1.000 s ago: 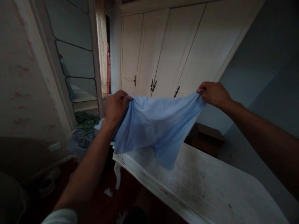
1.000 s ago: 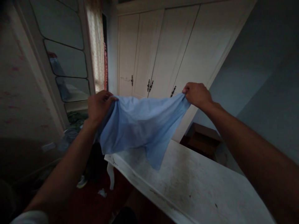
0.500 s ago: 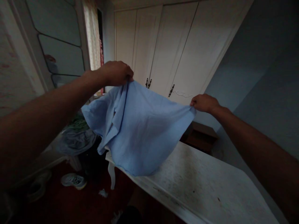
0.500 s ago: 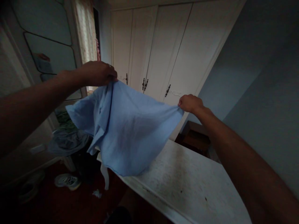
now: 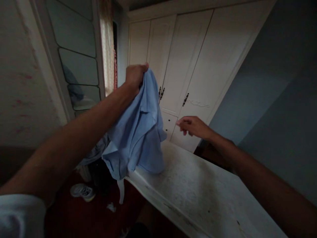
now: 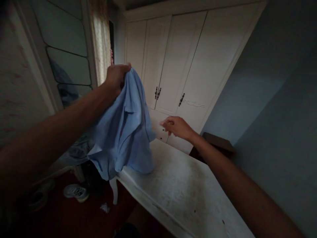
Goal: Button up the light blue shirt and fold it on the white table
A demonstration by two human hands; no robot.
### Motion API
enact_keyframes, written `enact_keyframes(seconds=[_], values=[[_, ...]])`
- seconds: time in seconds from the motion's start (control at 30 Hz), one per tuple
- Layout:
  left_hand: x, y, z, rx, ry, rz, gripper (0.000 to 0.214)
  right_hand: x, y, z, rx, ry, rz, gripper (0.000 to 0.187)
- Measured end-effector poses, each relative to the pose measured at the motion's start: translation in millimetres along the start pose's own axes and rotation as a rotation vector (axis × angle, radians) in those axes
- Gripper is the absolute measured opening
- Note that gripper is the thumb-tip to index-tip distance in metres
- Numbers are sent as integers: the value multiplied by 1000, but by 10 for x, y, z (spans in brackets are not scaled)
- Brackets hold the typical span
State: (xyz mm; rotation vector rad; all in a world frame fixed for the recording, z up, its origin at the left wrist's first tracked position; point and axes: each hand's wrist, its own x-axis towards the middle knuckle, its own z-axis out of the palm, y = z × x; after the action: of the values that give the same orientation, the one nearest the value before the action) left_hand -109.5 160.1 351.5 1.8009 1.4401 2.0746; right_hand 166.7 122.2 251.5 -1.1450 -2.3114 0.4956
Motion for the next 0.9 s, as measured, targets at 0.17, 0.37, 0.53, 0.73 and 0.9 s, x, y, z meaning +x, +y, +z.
enact_keyframes(seconds=[0.17, 0.37, 0.53, 0.73, 0.9], values=[[-231, 394, 341, -163, -51, -113, 29, -55, -260, 824, 332, -199, 15, 41], [-105, 435, 86, 74, -10, -106, 30, 55, -194, 809, 366, -338, 103, 38], [31, -254, -340, 373, -49, -264, 32, 101, -141, 160, 463, -195, 29, 47], [-352, -981, -418, 584, -312, -352, 20, 333, -327, -182, 692, 57, 42, 48], [-654, -1135, -206, 678, -462, -218, 27, 669, -448, -148, 844, 268, 67, 40]])
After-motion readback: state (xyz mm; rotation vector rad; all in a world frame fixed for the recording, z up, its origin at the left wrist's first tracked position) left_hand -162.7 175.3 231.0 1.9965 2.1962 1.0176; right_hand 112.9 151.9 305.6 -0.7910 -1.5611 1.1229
